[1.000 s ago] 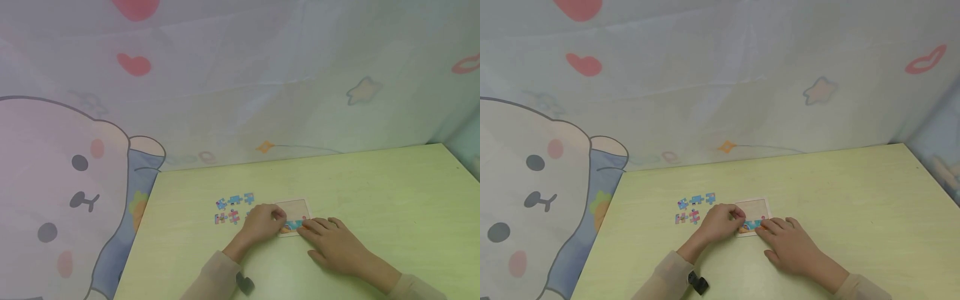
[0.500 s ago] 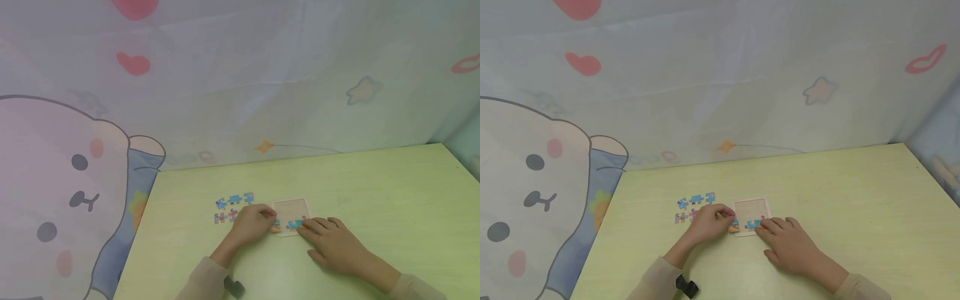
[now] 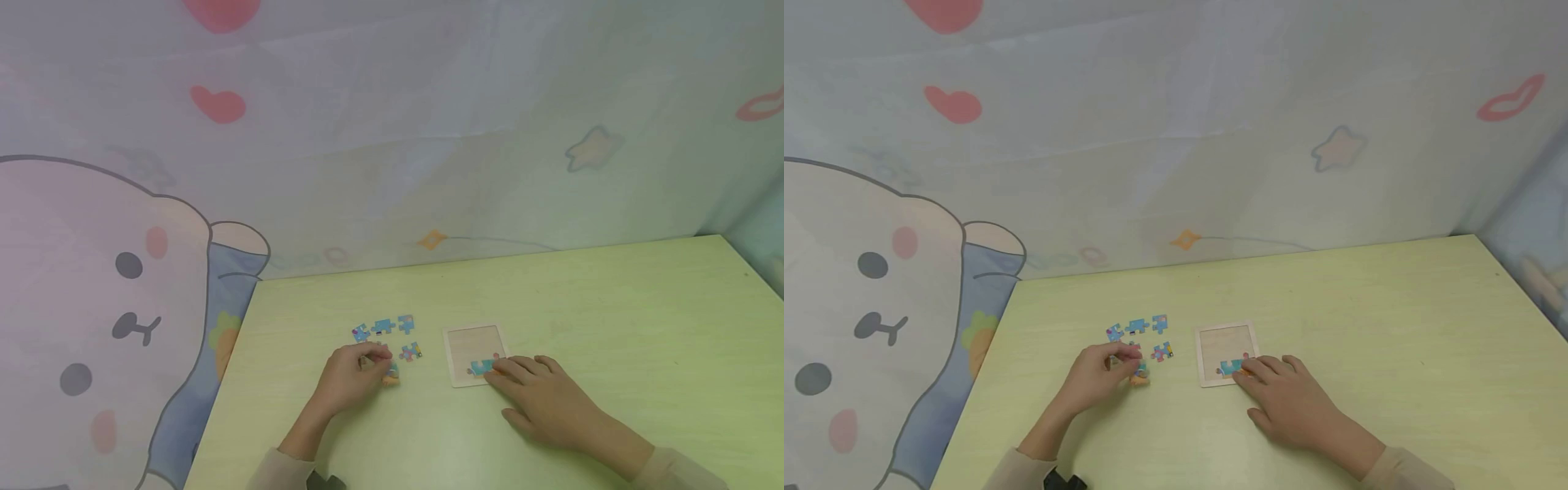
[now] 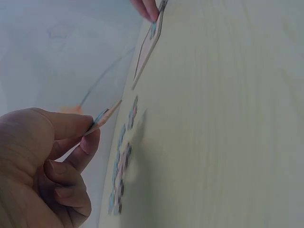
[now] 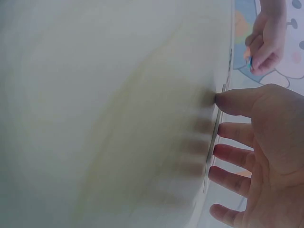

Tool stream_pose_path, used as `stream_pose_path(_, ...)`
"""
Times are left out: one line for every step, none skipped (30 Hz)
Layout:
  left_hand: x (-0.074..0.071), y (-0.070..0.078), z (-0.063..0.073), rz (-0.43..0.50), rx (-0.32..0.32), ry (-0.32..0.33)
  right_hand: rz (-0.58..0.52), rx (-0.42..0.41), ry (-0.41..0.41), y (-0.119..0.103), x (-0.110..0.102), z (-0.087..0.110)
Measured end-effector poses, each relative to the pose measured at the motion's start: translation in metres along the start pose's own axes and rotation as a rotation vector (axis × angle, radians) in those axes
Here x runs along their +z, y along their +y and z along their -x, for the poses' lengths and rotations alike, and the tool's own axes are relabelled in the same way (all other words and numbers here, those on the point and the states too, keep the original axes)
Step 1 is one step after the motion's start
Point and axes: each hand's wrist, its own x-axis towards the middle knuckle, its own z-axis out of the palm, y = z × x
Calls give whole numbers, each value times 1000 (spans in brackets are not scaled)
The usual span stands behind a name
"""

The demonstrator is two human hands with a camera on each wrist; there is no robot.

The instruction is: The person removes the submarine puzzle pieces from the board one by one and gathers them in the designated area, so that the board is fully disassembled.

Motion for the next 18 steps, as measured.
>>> stream_pose_path(-4,-4,3,-4,-13,6,-5,4,-2,0,0,0)
stream_pose_path(-7,-7,5,-8,-22,14,-6,6,-7,0,0,0)
stream_pose_path(-10,-11,8,-11,-28,18,-7,8,-11,0,0,0)
stream_pose_path(-13,-15,10,-15,-40,22,-9,10,-16,-1,-1,0)
stream_pose_path(-15,-18,12,-20,-48,27,-10,12,-21,-1,-1,0)
stream_pose_path(-17,-21,14,-22,-57,30,-10,13,-23,-1,-1,0)
stream_pose_path(-19,-24,16,-27,-61,34,-11,14,-24,-1,-1,0)
stream_pose_path(-20,-27,18,-34,-62,37,-9,14,-23,-1,-1,1)
stream_pose_path(-21,-30,19,-41,-68,42,-7,14,-21,-1,-1,1)
stream_pose_path(-22,-32,20,-51,-75,48,-6,14,-19,-1,-1,1)
stream_pose_path(-23,-34,22,-61,-80,52,-3,14,-14,-1,0,1)
stream_pose_path(-24,-36,23,-75,-85,54,-1,12,-11,-1,0,1)
stream_pose_path(-24,-38,24,-93,-93,57,0,11,-9,-1,0,1)
stream_pose_path(-24,-39,25,-112,-98,60,2,9,-6,-1,1,1)
stream_pose_path(-25,-41,26,-130,-102,62,3,7,-5,-1,1,1)
stream_pose_path(-25,-43,27,-150,-104,63,4,5,-4,-1,1,1)
stream_pose_path(-25,-43,27,-163,-103,65,4,4,-4,-1,1,1)
stream_pose_path(-25,-45,28,-177,-101,68,5,3,-5,-1,1,1)
